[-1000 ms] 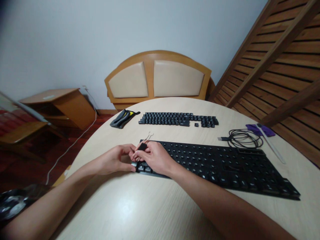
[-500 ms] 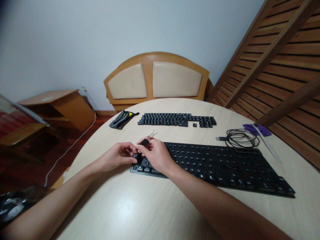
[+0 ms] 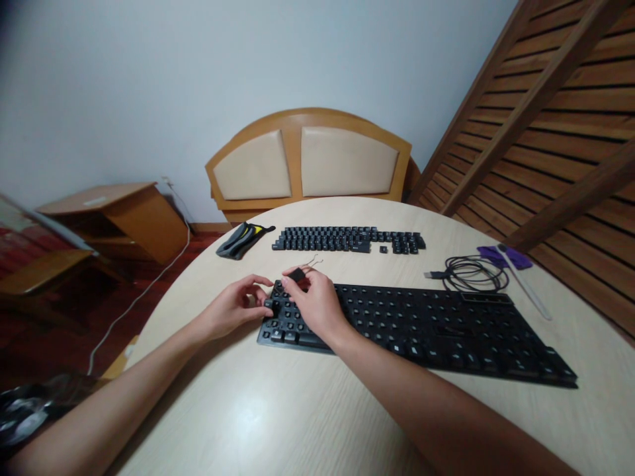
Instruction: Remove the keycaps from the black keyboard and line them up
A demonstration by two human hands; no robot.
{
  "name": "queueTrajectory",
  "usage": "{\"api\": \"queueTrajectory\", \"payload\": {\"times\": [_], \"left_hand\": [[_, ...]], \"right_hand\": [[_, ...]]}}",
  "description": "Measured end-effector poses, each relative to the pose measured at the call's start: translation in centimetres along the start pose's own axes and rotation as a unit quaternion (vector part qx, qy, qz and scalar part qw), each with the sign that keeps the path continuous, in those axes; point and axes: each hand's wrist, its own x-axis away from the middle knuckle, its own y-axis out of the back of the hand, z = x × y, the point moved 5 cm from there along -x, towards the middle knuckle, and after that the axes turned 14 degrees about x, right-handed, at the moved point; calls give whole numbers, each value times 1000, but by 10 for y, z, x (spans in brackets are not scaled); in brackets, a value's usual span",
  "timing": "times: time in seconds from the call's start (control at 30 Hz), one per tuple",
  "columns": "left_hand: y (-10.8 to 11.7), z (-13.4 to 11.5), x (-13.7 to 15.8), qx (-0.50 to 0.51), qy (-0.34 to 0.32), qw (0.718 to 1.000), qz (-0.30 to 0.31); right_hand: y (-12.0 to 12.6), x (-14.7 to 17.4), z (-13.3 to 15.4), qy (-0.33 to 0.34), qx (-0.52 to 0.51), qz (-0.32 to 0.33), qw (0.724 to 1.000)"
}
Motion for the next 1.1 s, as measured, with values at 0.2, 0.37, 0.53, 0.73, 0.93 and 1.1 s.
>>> {"api": "queueTrajectory", "payload": {"times": [0.2,0.37,0.53,0.73,0.93,1.1], "left_hand": [[17,-7,-14,-130,-60,988,-54],[36,-21,-50,-306,-127,938,-98],[53,-10,-78,-342,-159,903,-207],[55,14,-83,-349,-167,898,-208],[58,19,-86,-364,-151,899,-188],[59,23,-89,-378,-125,898,-188]], "right_hand": [[-2,0,-3,-14,-24,10,1000],[-3,-1,-2,-16,-14,18,1000],[-2,0,-2,-22,-6,21,1000],[-2,2,0,-29,0,26,999],[-2,4,0,-32,12,37,999],[-3,4,1,-26,14,47,998]]}}
